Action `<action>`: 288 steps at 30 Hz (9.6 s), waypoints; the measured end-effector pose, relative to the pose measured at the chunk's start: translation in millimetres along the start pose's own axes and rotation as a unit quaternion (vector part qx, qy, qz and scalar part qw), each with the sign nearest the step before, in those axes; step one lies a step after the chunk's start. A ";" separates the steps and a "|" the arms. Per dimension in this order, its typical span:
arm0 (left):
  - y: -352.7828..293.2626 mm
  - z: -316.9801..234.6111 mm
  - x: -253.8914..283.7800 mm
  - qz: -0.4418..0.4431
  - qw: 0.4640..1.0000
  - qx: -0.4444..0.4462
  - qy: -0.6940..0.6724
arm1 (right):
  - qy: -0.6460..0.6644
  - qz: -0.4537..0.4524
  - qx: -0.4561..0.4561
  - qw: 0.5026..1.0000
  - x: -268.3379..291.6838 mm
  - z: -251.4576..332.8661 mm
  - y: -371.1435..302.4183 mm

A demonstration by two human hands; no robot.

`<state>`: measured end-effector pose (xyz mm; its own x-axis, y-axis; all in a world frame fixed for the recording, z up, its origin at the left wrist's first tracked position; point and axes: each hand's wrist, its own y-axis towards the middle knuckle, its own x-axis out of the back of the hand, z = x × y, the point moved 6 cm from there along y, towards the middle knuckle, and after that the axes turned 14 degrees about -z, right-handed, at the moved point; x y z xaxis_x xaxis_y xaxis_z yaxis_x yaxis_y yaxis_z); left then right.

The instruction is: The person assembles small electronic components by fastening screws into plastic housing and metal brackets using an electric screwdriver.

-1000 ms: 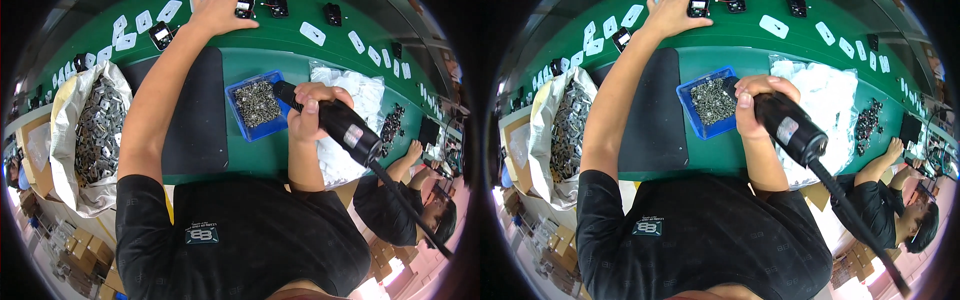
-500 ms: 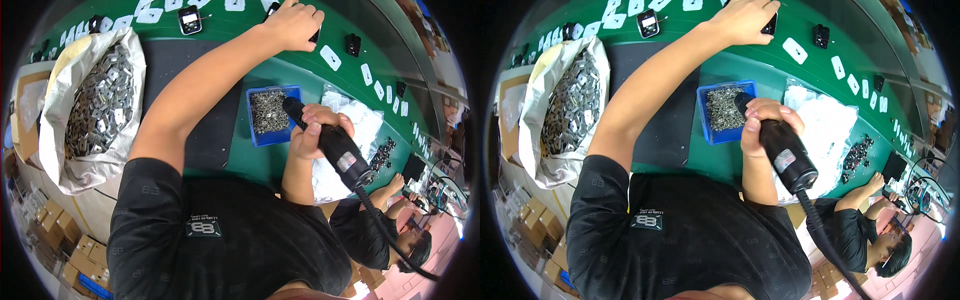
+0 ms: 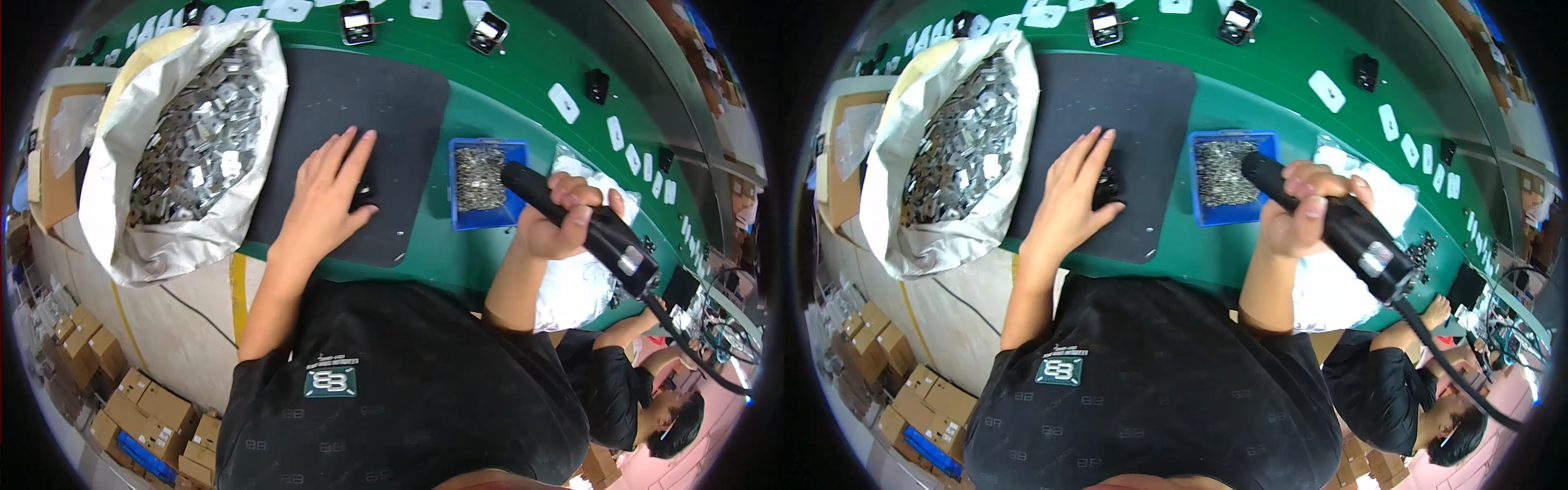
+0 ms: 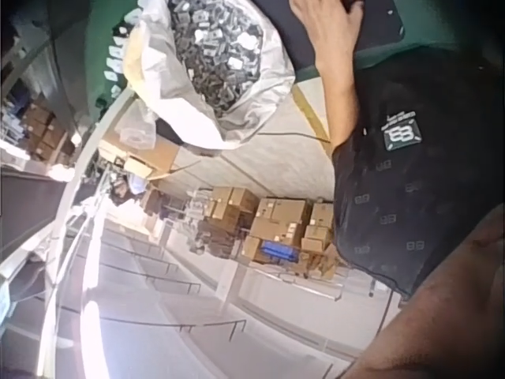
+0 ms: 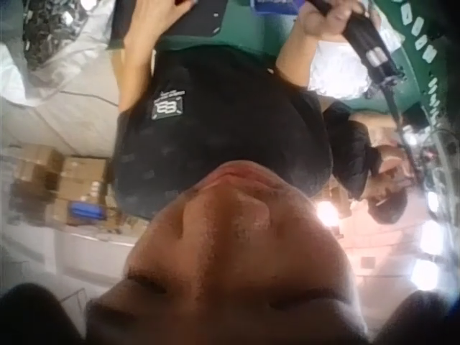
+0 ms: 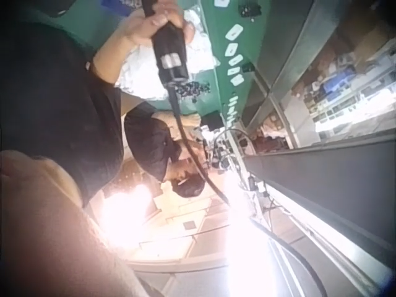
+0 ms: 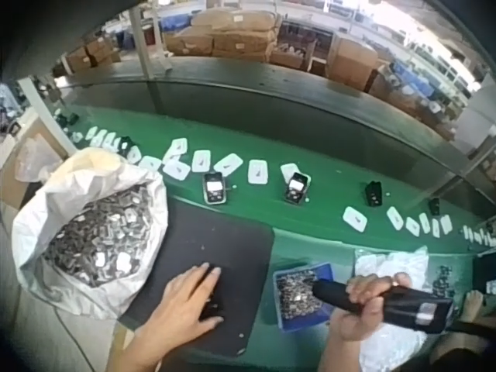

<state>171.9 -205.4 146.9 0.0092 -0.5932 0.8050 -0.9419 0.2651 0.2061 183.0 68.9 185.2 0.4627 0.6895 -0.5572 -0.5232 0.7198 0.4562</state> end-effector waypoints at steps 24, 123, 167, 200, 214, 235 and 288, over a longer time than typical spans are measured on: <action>-0.9 84.6 93.0 -0.168 0.950 0.258 0.053 | 0.031 0.055 -0.058 0.996 11.1 28.1 -0.5; 8.2 46.6 -16.7 -0.085 0.989 -0.056 -0.104 | 0.084 0.236 -0.155 0.956 -112.9 -40.4 -95.5; 292.1 -132.2 -195.5 0.005 0.968 -0.250 -0.029 | -0.060 -0.084 -0.110 0.989 0.0 32.3 18.0; -23.0 92.7 99.7 -0.060 0.972 0.146 0.174 | 0.057 0.079 -0.164 0.982 0.5 38.4 4.2; 10.8 26.8 22.8 -0.109 0.984 0.086 -0.113 | 0.069 0.159 -0.191 0.966 -29.2 37.6 -11.9; 30.5 -5.5 18.3 -0.081 0.974 -0.049 -0.205 | 0.137 0.245 -0.232 0.931 -67.0 58.9 -20.3; 16.4 39.7 -25.5 -0.069 0.986 -0.067 -0.136 | 0.027 0.162 -0.142 0.976 -102.3 -37.6 -82.9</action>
<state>142.9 -216.1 107.6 0.0275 -0.8075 0.5892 -0.8854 0.2539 0.3893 152.2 -64.3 178.3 0.2056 0.8669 -0.4540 -0.8164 0.4078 0.4089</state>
